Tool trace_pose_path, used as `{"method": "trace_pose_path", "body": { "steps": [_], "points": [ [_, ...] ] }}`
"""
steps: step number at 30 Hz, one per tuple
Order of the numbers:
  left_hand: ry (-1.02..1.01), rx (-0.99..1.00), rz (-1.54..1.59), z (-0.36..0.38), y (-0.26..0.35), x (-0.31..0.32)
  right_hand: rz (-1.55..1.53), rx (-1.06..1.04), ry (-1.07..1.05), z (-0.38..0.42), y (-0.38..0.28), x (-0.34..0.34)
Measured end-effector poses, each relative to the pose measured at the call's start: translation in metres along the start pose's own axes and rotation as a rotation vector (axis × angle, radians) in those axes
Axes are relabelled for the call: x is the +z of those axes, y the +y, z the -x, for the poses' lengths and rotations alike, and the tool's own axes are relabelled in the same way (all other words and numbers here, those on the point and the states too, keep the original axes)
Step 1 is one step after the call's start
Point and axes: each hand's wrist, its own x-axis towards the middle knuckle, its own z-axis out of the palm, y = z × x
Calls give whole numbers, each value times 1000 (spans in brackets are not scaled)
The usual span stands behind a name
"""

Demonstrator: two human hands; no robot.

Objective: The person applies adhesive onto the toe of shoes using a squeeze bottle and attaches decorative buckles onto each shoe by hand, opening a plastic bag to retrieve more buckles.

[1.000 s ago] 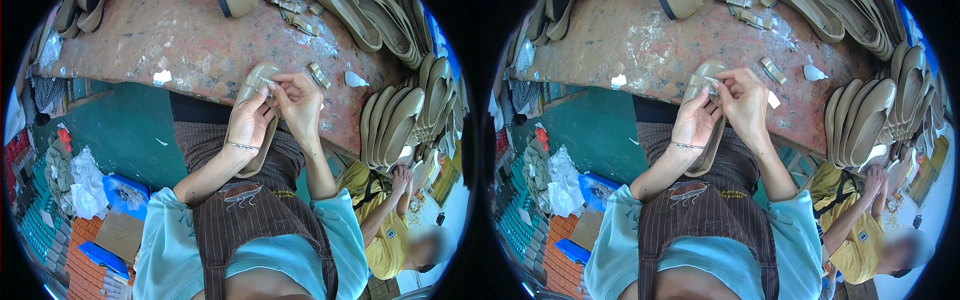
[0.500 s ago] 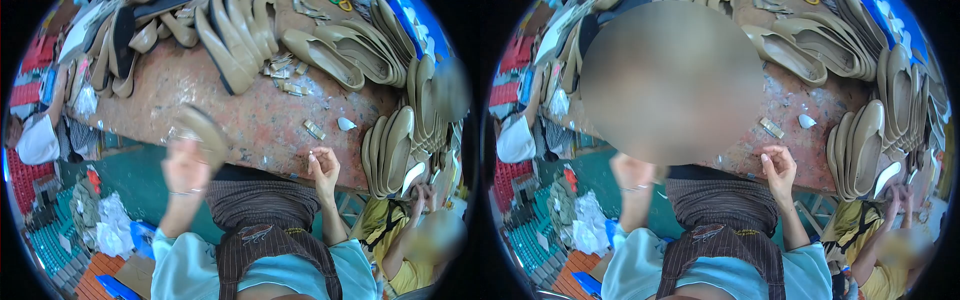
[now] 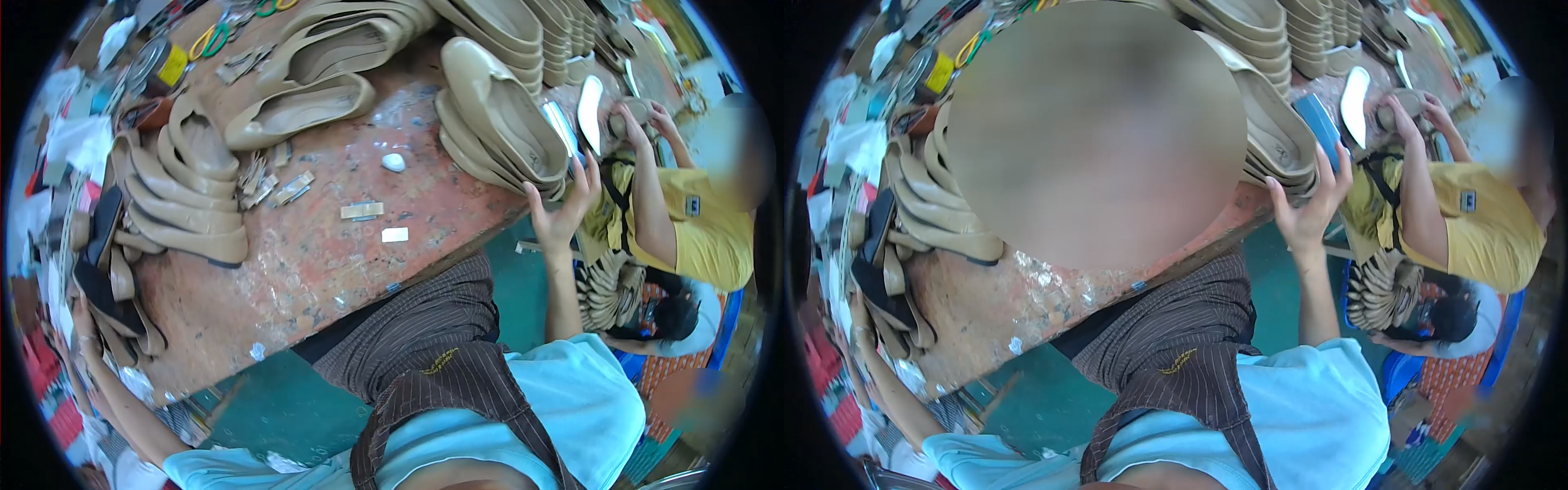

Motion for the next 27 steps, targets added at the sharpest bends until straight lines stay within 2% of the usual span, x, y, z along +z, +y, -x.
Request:
{"method": "trace_pose_path", "body": {
  "steps": [1,2,4,5,7,9,10,11,12,13,14,15,16,17,18,19,20,21,22,23,24,26,27],
  "points": [
    [-25,-210,312,14,51,-9,-31,32,-193,1,22,-2],
    [93,-399,249,17,53,6,-50,57,-357,2,35,-1],
    [177,-531,218,34,136,-30,-170,81,-365,16,57,8],
    [166,-537,220,38,150,-31,-167,76,-376,12,59,7],
    [520,-265,-104,52,165,-38,-230,80,-387,8,58,6],
    [571,-255,-156,69,230,-66,-233,104,-406,11,61,6],
    [618,-160,-8,75,239,-62,-226,136,-404,12,64,8],
    [597,-110,105,84,290,-83,-220,149,-315,21,68,15],
    [606,-67,105,94,332,-95,-244,133,-330,23,62,17],
    [586,-73,322,103,360,-95,-194,110,-274,26,54,14],
    [531,-132,637,115,403,-105,-143,86,-214,28,48,11],
    [475,-211,805,126,435,-115,-116,69,-171,25,36,6],
    [447,-219,864,136,464,-127,-91,53,-132,17,22,-2],
    [424,-109,989,145,491,-138,-20,3,-82,10,15,-11],
    [330,-166,1084,156,515,-149,47,-43,-27,1,7,-19],
    [272,-116,1153,162,542,-161,10,-42,32,-9,-6,-26],
    [193,-120,1495,169,570,-166,-25,-37,92,-20,-18,-30],
    [50,-91,1645,171,594,-176,-52,-45,82,-30,-35,-30],
    [-94,-45,1755,175,613,-176,-312,35,139,-37,-56,-28],
    [-153,38,1843,175,635,-176,-572,114,191,-39,-77,-23],
    [-211,124,1931,176,655,-178,-598,96,179,-37,-94,-19],
    [-148,163,2044,177,684,-192,-423,-144,110,-26,-132,-14],
    [68,146,2035,180,692,-193,-494,-204,25,-14,-152,-11]
  ]
}}
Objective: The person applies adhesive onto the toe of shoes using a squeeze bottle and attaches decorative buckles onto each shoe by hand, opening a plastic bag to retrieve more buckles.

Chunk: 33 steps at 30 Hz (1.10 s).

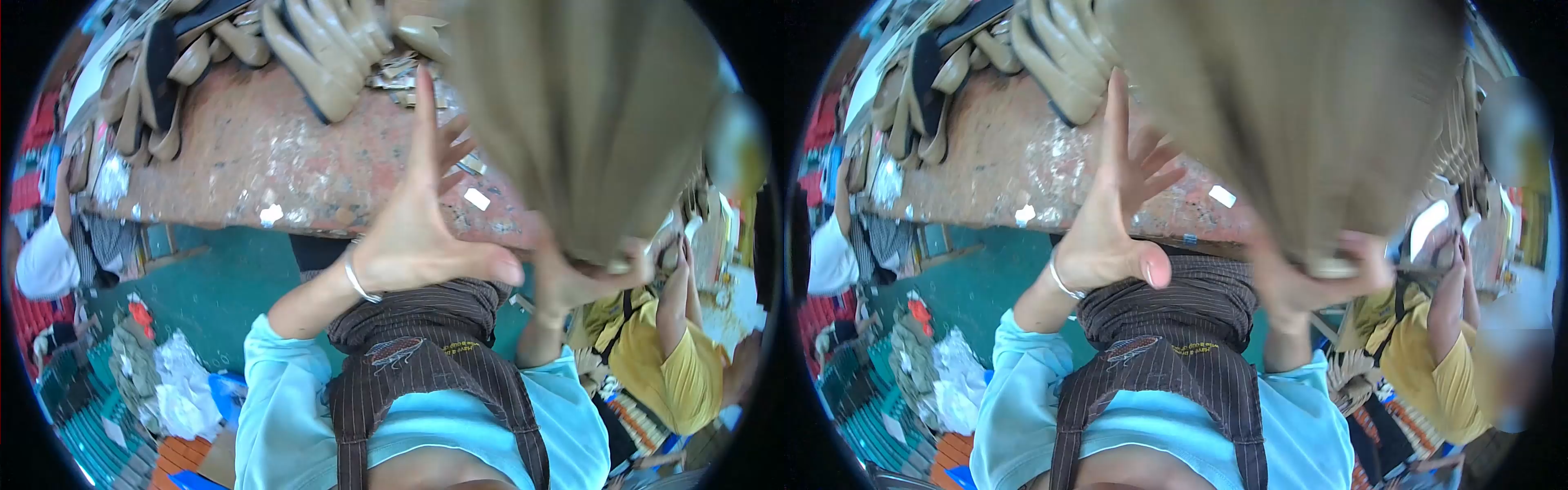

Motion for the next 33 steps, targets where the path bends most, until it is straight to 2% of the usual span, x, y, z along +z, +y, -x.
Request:
{"method": "trace_pose_path", "body": {
  "steps": [1,2,3,4,5,7,9,11,13,15,17,19,21,23,25,26,29,31,33],
  "points": [
    [98,143,-32,3,0,1,-80,-33,-83,16,-18,15],
    [312,108,95,6,7,-6,-147,-20,-70,41,-36,36],
    [521,72,224,9,15,-16,-422,-57,-255,41,-50,51],
    [551,100,262,13,15,-40,-545,72,-476,47,-66,56],
    [610,73,288,22,18,-60,-607,55,-605,45,-82,62],
    [635,9,136,42,15,-107,-781,6,-822,50,-93,70],
    [678,-188,271,65,-2,-162,-908,-131,-862,59,-92,76],
    [684,-273,160,78,-10,-199,-858,-234,-826,59,-82,72],
    [670,-375,61,82,-19,-225,-690,-138,-747,58,-53,66],
    [780,-317,-644,78,-31,-244,-476,111,-594,64,-12,59],
    [582,-251,-1211,69,-16,-255,-309,498,-395,64,28,49],
    [549,-253,-1225,58,-18,-251,-96,478,-270,59,68,48],
    [517,-320,-1580,34,6,-222,-123,539,-277,58,94,59],
    [552,-242,-1619,24,15,-200,-158,605,-282,59,109,69],
    [568,-127,-1560,23,28,-185,-121,540,-439,60,117,79],
    [572,117,-1556,23,32,-169,-115,498,-426,63,123,86],
    [620,89,-1414,30,53,-115,-133,606,-424,60,120,95],
    [465,-29,-1325,49,38,-100,-154,598,-383,66,128,102],
    [247,-7,-1241,65,9,-78,-75,518,-396,65,131,103]
  ]
}}
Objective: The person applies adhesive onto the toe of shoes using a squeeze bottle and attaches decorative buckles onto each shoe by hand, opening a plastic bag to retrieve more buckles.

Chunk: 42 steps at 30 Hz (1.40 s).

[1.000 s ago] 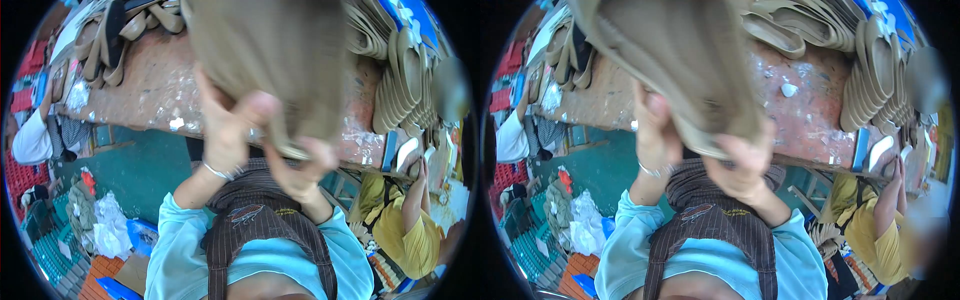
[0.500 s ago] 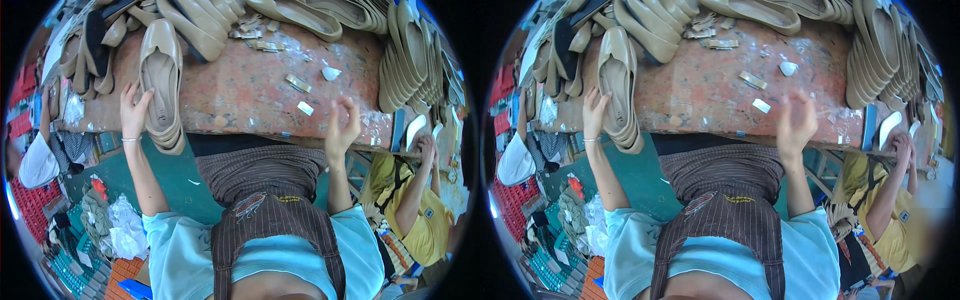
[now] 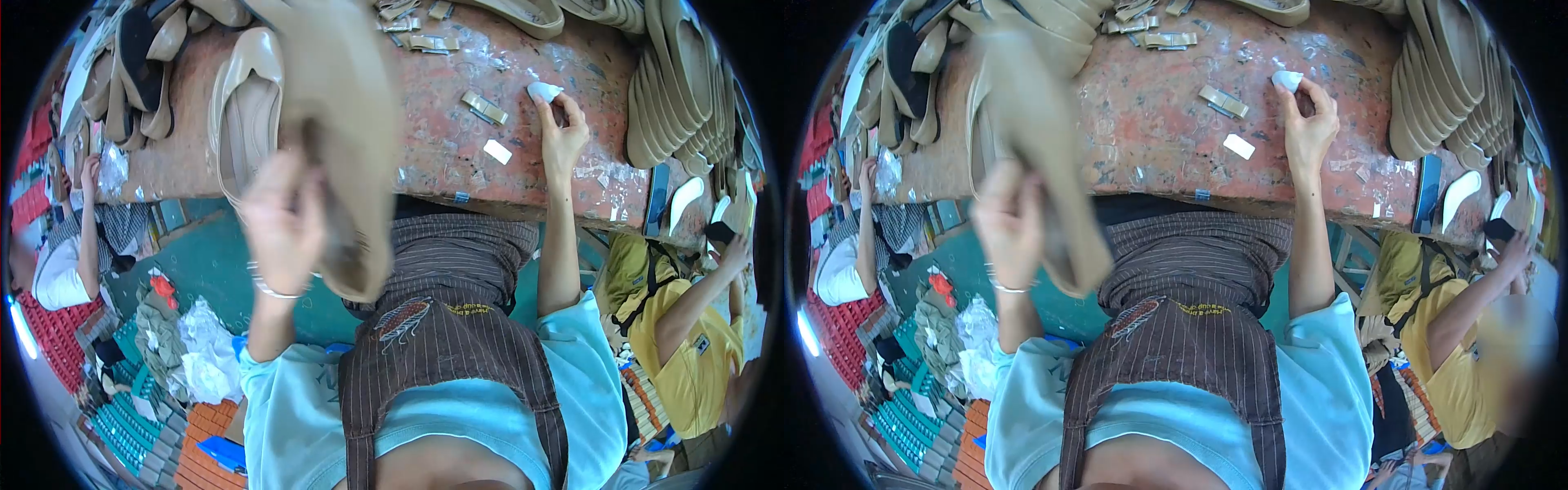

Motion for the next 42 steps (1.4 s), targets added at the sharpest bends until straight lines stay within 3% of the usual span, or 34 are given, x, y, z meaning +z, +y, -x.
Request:
{"method": "trace_pose_path", "body": {
  "steps": [2,5,7,8,10,12,14,15,16,19,22,24,31,42],
  "points": [
    [-252,-243,85,25,11,31,-20,-9,-12,4,2,-2],
    [-249,-351,332,62,9,73,-601,104,-126,17,-11,-8],
    [-265,-491,146,70,15,76,-588,140,-227,33,-25,-16],
    [-271,-504,148,70,18,76,-581,153,-308,41,-30,-21],
    [71,-141,34,66,26,71,-524,149,-387,57,-33,-26],
    [-135,-208,365,68,35,66,-445,65,-430,67,-43,-25],
    [-228,-548,974,67,39,90,-365,-23,-451,72,-54,-24],
    [-235,-811,1273,67,39,101,-287,-114,-461,71,-59,-23],
    [-237,-809,1275,63,37,110,-284,-114,-459,70,-63,-22],
    [89,-1025,1951,52,40,127,-195,-266,-493,69,-76,-22],
    [197,-965,2143,48,34,150,-162,-239,-513,68,-82,-20],
    [199,-1053,2139,48,29,157,-150,-308,-509,65,-82,-16],
    [174,-881,2109,46,36,156,-18,-479,-534,58,-87,-12],
    [153,-845,2079,48,35,157,58,-504,-543,56,-90,-12]
  ]
}}
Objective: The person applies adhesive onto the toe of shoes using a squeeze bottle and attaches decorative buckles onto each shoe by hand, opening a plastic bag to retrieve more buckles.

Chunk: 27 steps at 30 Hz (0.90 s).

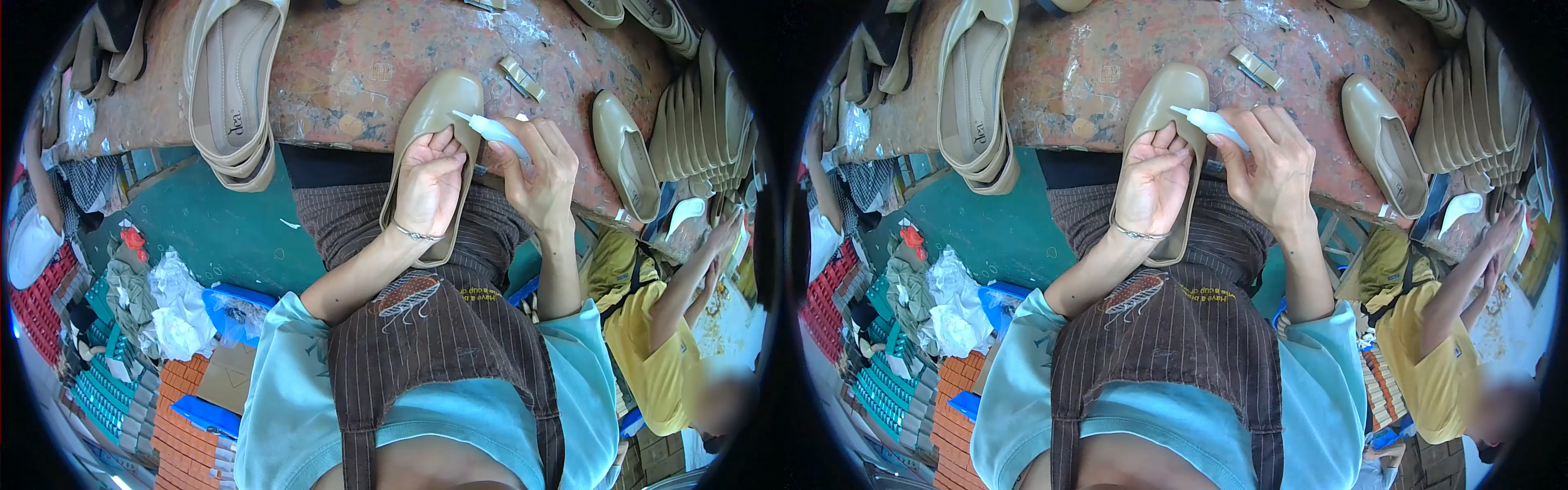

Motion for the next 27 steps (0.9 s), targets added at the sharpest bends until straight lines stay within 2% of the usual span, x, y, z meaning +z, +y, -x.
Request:
{"method": "trace_pose_path", "body": {
  "steps": [17,23,26,27],
  "points": [
    [1,5,-11,-1,-1,-5,60,-35,-33,-7,-8,-7],
    [-7,13,52,-1,-2,-7,40,17,-58,0,3,-17],
    [-35,-1,73,-1,-2,-13,-368,350,153,7,23,-16],
    [-37,-3,72,-1,-2,-11,-395,364,251,5,34,-11]
  ]
}}
